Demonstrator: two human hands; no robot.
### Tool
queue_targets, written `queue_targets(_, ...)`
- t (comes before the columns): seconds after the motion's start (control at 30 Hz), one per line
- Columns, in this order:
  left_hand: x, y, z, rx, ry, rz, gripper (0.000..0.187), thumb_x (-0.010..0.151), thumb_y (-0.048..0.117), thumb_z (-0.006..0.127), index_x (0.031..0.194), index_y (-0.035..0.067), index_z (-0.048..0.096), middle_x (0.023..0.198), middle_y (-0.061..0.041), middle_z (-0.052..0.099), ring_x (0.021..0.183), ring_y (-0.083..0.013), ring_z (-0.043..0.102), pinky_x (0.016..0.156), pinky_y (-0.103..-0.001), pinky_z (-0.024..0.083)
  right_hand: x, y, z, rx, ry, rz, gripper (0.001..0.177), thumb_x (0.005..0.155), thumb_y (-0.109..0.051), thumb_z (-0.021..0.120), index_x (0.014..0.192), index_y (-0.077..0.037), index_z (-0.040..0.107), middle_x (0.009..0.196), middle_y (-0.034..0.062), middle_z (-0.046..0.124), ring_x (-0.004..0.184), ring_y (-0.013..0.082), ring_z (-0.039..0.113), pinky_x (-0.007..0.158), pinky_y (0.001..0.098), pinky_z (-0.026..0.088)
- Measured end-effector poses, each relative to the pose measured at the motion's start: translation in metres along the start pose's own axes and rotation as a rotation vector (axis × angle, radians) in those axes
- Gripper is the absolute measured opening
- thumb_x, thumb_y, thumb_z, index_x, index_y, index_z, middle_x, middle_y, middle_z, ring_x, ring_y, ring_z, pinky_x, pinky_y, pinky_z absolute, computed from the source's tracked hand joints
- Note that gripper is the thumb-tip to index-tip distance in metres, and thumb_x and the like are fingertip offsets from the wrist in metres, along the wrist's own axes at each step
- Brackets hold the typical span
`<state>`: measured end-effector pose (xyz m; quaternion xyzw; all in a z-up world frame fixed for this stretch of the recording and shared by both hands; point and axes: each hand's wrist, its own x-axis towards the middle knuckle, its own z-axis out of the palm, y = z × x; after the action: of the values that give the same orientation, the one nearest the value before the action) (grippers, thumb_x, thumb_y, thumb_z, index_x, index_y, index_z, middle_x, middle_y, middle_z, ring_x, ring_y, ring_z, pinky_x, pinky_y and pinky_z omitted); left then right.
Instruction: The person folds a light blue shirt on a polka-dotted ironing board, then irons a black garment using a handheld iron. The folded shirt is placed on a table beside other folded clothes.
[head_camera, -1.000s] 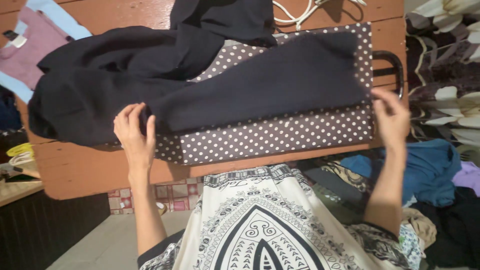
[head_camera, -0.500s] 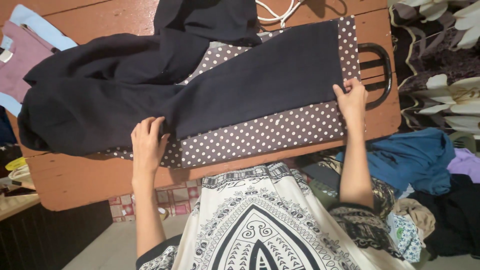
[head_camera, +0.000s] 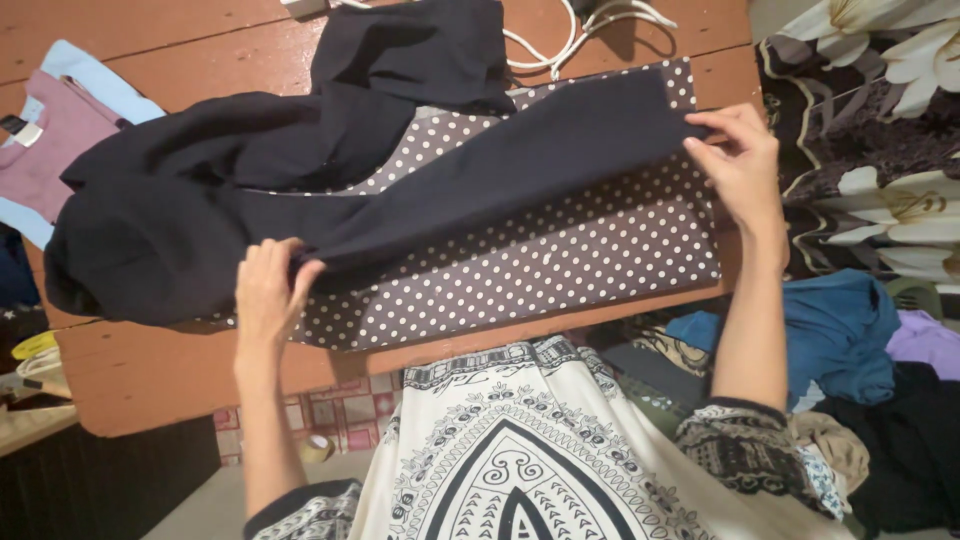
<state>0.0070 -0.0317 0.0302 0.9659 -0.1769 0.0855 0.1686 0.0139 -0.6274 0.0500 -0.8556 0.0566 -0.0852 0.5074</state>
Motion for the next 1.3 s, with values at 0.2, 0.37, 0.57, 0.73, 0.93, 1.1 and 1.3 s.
queue_targets(0.2, 0.026, -0.013, -0.041, 0.081, 0.107, 0.069, 0.02, 0.093, 0.013, 0.082, 0.11, 0.009, 0.072, 0.101, -0.007, 0.062, 0.096, -0.027, 0.057, 0.084, -0.039, 0.047, 0.022, 0.003, 0.011, -0.159, -0.112, -0.106, 0.03, 0.086, 0.003, 0.085, 0.114, -0.003, 0.077, 0.106, 0.0038, 0.048, 0.086, 0.0129, 0.048, 0.073, 0.0231, 0.041)
queue_targets(0.37, 0.011, -0.005, -0.068, 0.132, 0.183, 0.067, 0.032, 0.096, -0.003, 0.077, 0.124, 0.012, 0.073, 0.102, -0.006, 0.058, 0.095, -0.0236, 0.055, 0.088, -0.035, 0.049, -0.009, 0.015, -0.012, -0.139, 0.243, -0.282, 0.017, 0.095, 0.013, 0.078, 0.104, -0.001, 0.077, 0.118, 0.0033, 0.054, 0.108, 0.0149, 0.061, 0.088, 0.0226, 0.052)
queue_targets(0.57, -0.029, 0.054, -0.035, 0.056, 0.073, 0.272, 0.052, 0.074, -0.003, 0.074, 0.124, 0.009, 0.075, 0.091, -0.009, 0.055, 0.082, -0.0257, 0.056, 0.072, -0.04, 0.049, -0.099, 0.075, -0.021, -0.276, 0.378, -0.191, 0.015, 0.093, 0.015, 0.066, 0.1, 0.001, 0.068, 0.13, 0.0114, 0.058, 0.122, 0.0242, 0.06, 0.097, 0.0319, 0.052)
queue_targets(0.73, -0.051, 0.068, 0.027, 0.026, -0.223, 0.346, 0.046, 0.074, 0.008, 0.073, 0.12, 0.004, 0.074, 0.085, -0.007, 0.054, 0.082, -0.0236, 0.057, 0.07, -0.037, 0.046, -0.147, 0.11, -0.012, -0.561, 0.244, 0.147, 0.017, 0.088, 0.003, 0.071, 0.102, -0.001, 0.063, 0.123, 0.0188, 0.058, 0.121, 0.0366, 0.057, 0.106, 0.0466, 0.046)
queue_targets(0.93, -0.059, 0.066, 0.046, -0.07, -0.27, 0.256, 0.038, 0.077, 0.008, 0.07, 0.115, 0.008, 0.075, 0.088, -0.004, 0.058, 0.084, -0.022, 0.059, 0.074, -0.037, 0.047, -0.122, 0.056, 0.061, -0.643, 0.244, -0.042, 0.036, 0.084, 0.003, 0.065, 0.119, -0.003, 0.063, 0.142, 0.0229, 0.05, 0.139, 0.0419, 0.042, 0.118, 0.0531, 0.033)
queue_targets(1.1, -0.041, 0.041, 0.027, -0.177, -0.039, 0.14, 0.022, 0.088, 0.024, 0.076, 0.103, 0.008, 0.074, 0.089, -0.008, 0.06, 0.082, -0.0278, 0.058, 0.071, -0.043, 0.045, -0.096, -0.023, 0.195, -0.393, -0.131, -0.285, 0.041, 0.092, -0.007, 0.069, 0.131, -0.002, 0.059, 0.152, 0.0211, 0.047, 0.149, 0.0427, 0.036, 0.123, 0.0534, 0.03)
queue_targets(1.3, -0.044, -0.094, -0.014, 0.114, 0.436, -0.41, 0.019, 0.102, 0.019, 0.068, 0.113, 0.003, 0.066, 0.11, -0.022, 0.06, 0.102, -0.0416, 0.056, 0.088, -0.051, 0.046, -0.092, -0.072, 0.283, -0.376, -0.429, -0.449, 0.056, 0.095, -0.02, 0.068, 0.146, -0.005, 0.049, 0.161, 0.0178, 0.039, 0.153, 0.0384, 0.028, 0.121, 0.0589, 0.023)
